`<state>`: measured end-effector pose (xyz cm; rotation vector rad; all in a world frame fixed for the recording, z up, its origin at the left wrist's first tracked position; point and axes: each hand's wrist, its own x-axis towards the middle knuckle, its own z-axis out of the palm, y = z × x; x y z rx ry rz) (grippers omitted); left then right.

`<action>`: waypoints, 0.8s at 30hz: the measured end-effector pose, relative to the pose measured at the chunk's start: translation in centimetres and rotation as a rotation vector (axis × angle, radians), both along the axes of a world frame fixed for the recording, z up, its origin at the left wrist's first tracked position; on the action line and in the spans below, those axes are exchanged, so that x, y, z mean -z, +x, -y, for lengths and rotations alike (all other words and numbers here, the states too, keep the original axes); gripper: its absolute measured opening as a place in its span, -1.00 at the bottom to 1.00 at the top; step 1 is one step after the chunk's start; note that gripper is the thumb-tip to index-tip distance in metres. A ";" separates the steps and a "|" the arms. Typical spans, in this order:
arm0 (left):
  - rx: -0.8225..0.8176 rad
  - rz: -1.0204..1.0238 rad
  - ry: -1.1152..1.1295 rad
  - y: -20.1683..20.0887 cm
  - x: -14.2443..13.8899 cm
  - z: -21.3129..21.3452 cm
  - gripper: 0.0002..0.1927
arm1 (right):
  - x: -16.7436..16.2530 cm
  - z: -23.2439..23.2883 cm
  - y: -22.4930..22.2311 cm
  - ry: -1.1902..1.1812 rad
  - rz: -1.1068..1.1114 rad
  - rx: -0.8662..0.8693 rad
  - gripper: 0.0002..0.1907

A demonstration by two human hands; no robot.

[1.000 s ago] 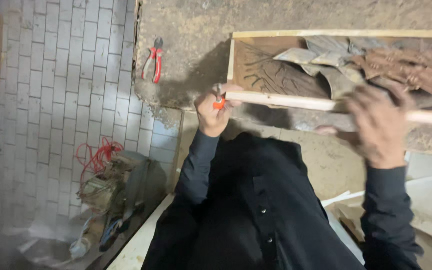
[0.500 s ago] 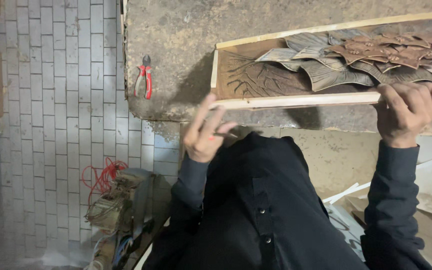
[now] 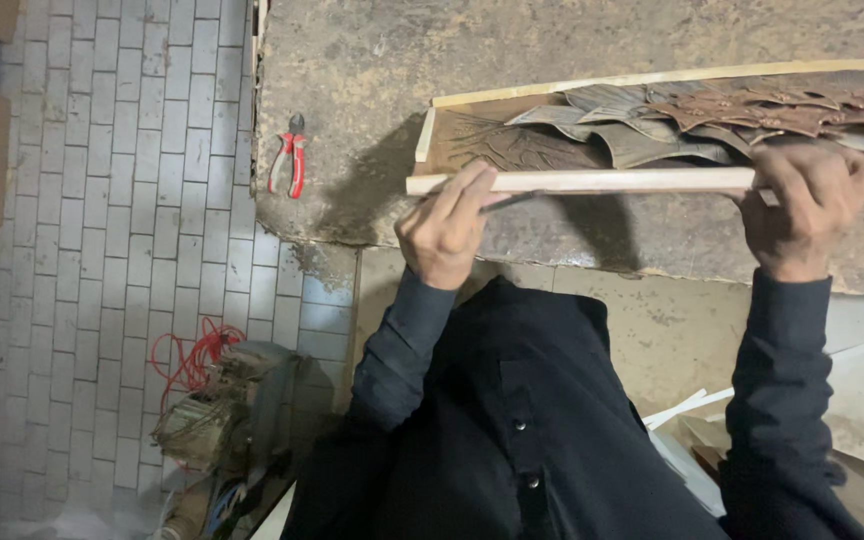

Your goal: The person uses pliers to snip and snap thin wooden strips into shorter pieces on a workbench, working along each strip one section at a time. Earlier they handle a decorative metal wall-art panel and a screwdriver before setting the panel aside and cutting the strips.

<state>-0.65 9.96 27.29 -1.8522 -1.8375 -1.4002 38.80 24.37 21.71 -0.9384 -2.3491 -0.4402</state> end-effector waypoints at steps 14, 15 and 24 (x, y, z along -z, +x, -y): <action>-0.414 -0.024 0.101 -6.2 3.0 4.9 -0.37 | -7.8 -7.4 -0.5 0.157 0.305 -0.072 -0.42; -0.493 -0.021 0.110 -7.6 3.7 6.0 -0.43 | -9.0 -8.3 -1.1 0.070 0.312 -0.087 -0.44; -0.152 0.851 -0.472 -11.9 16.2 8.4 -0.24 | -13.2 -16.4 -11.4 -0.480 0.316 -0.215 -0.53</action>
